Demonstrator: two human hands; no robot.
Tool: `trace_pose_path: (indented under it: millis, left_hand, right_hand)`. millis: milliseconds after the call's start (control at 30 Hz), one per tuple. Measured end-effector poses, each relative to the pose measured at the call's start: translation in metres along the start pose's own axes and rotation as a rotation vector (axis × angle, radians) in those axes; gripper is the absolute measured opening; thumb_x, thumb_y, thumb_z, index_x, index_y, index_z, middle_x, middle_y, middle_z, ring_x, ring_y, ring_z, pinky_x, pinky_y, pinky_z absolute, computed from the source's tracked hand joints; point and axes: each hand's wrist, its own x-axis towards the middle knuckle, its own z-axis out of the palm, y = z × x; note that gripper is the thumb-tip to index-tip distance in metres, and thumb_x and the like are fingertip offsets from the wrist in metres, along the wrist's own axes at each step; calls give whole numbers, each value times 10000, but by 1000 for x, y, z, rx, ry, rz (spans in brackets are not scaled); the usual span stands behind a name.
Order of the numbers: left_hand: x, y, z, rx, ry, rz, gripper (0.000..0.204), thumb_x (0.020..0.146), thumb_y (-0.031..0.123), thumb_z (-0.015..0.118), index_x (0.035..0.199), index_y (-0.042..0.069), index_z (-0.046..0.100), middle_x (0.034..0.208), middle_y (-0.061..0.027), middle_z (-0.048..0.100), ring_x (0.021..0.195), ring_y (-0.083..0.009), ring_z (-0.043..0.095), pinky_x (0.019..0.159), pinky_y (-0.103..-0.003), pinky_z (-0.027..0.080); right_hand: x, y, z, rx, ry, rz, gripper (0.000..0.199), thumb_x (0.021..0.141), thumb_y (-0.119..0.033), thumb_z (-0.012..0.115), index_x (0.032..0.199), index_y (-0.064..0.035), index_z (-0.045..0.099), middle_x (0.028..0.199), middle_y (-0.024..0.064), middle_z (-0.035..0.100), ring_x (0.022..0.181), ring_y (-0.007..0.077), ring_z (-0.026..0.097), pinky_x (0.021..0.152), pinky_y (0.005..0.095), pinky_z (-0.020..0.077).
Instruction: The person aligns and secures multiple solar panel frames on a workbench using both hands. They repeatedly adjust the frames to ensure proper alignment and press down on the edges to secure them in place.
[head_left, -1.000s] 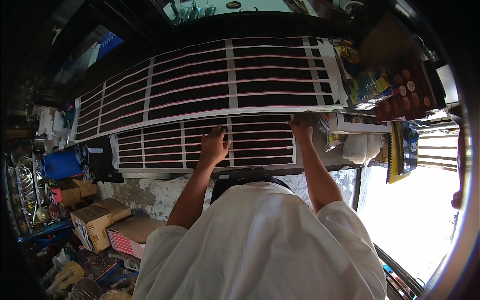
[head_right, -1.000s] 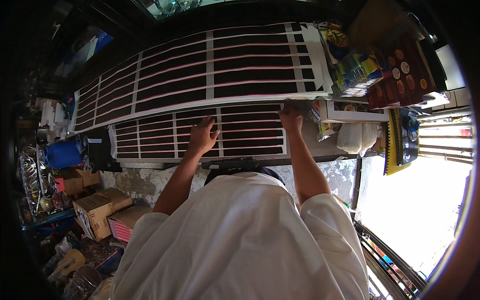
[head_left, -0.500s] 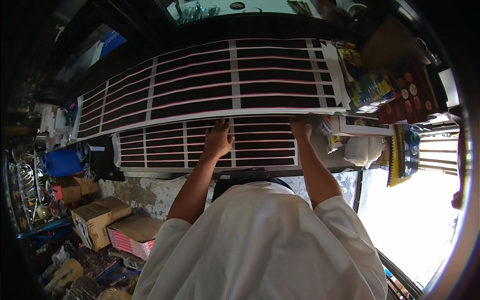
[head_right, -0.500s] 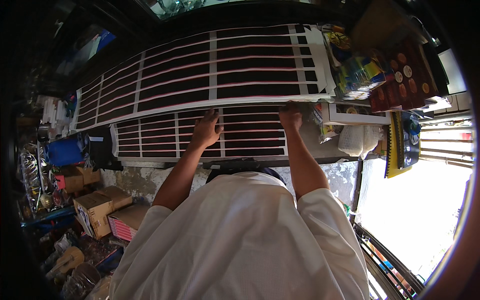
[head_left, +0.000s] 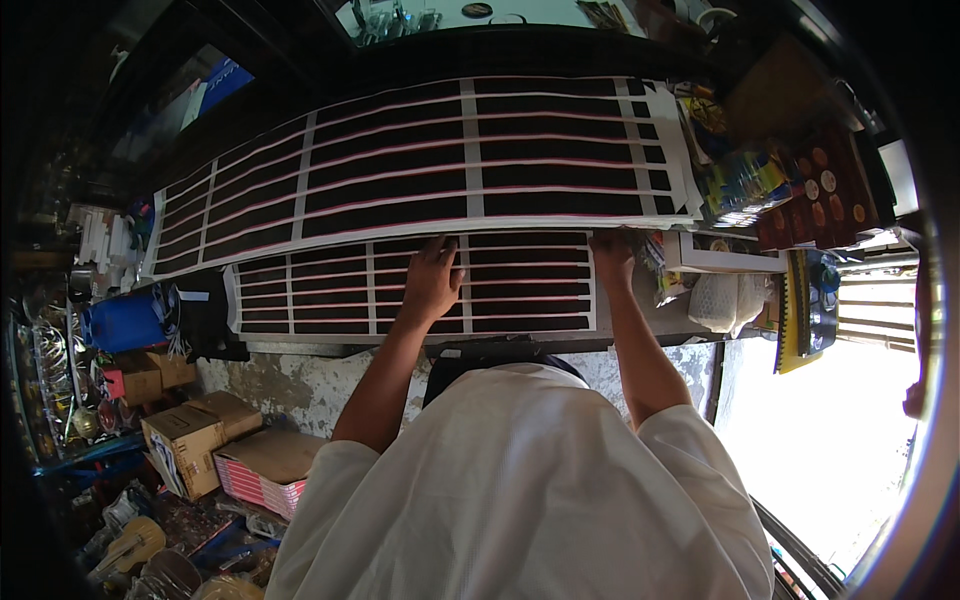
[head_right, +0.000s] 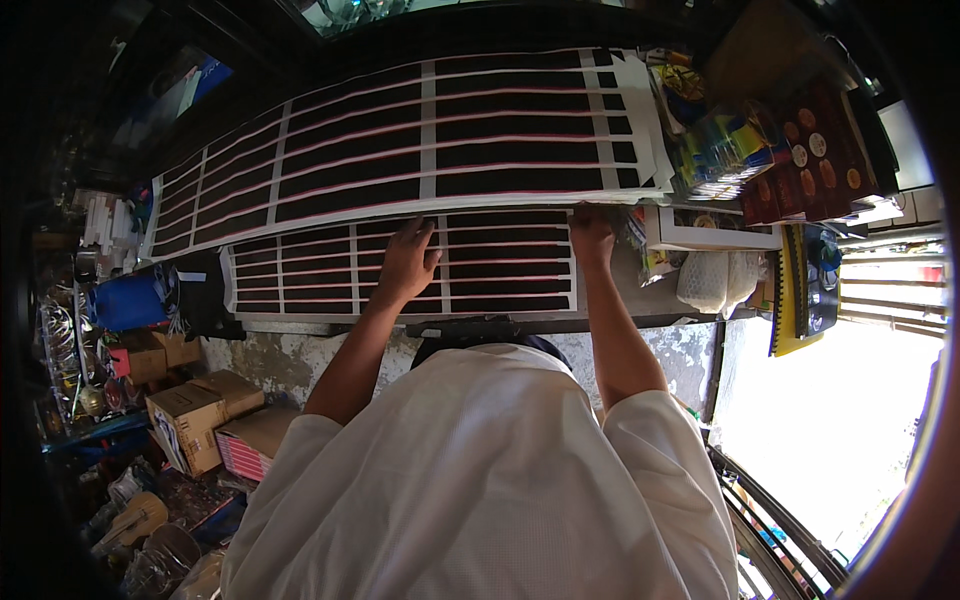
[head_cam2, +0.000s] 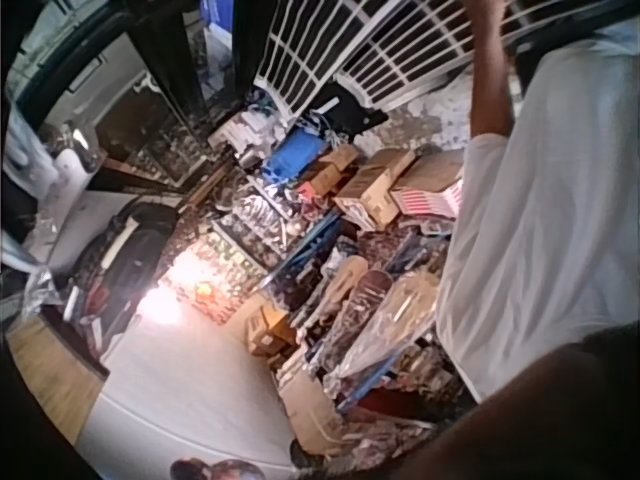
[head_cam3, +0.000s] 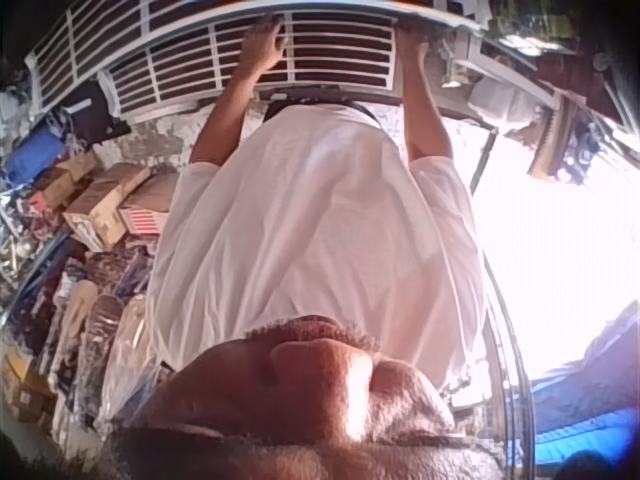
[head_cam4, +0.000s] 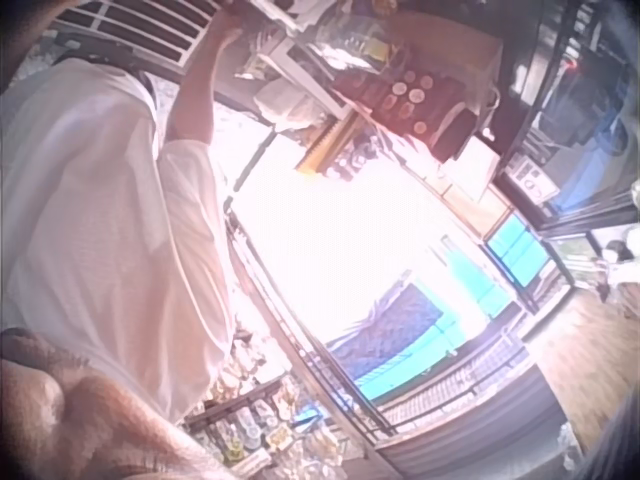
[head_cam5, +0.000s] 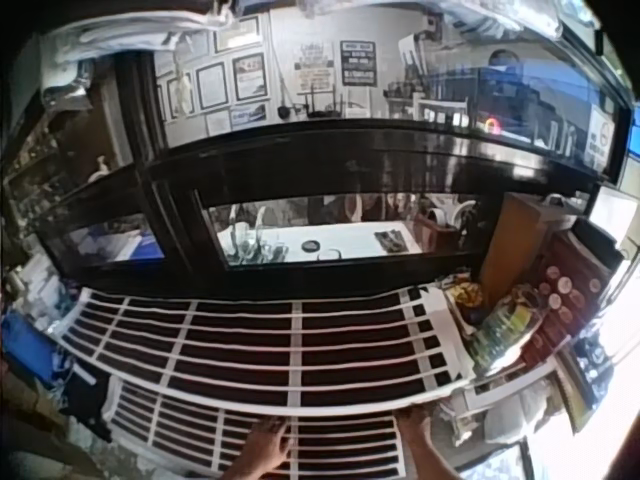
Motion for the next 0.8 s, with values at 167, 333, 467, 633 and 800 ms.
trace_pose_path:
  millis: [167,333,467,633,800]
  left_hand:
    - [-22,17,3,-40,81,135,516,1024,293,764,1455,29,659,1536,-241,567,1423,-409,575,1163,-584,484]
    - [-29,38,14,74,78,132,531,1027,360,771,1479,99,672,1614,-250,474,1527,-429,464,1191,-655,423]
    - [-28,42,18,128,13,91,568,1039,438,747,1516,141,658,1671,-262,405,1591,-442,384,1201,-727,370]
    - [-29,44,22,130,-5,60,603,1044,455,738,1552,145,633,1690,-263,374,1612,-436,348,1222,-737,355]
    - [-28,45,22,123,-27,46,606,1048,457,734,1559,150,629,1704,-264,348,1625,-432,328,1232,-740,346]
  right_hand:
    - [-30,-41,0,6,-18,-232,138,941,-129,773,1065,-104,826,1035,193,799,1039,384,766,893,481,612]
    - [-50,-83,20,-103,-71,-382,244,904,-130,811,1147,-155,819,1141,142,723,1153,401,676,1021,548,551]
    - [-53,-96,26,-151,-165,-319,273,893,-129,807,1165,-140,815,1215,139,680,1240,377,636,1052,541,508]
    - [-53,-96,28,-205,-179,-310,279,883,-106,815,1161,-133,819,1215,144,677,1234,374,639,1055,538,505]
    - [-53,-94,29,-205,-170,-335,293,870,-79,818,1159,-125,819,1215,146,675,1229,370,641,1050,535,506]
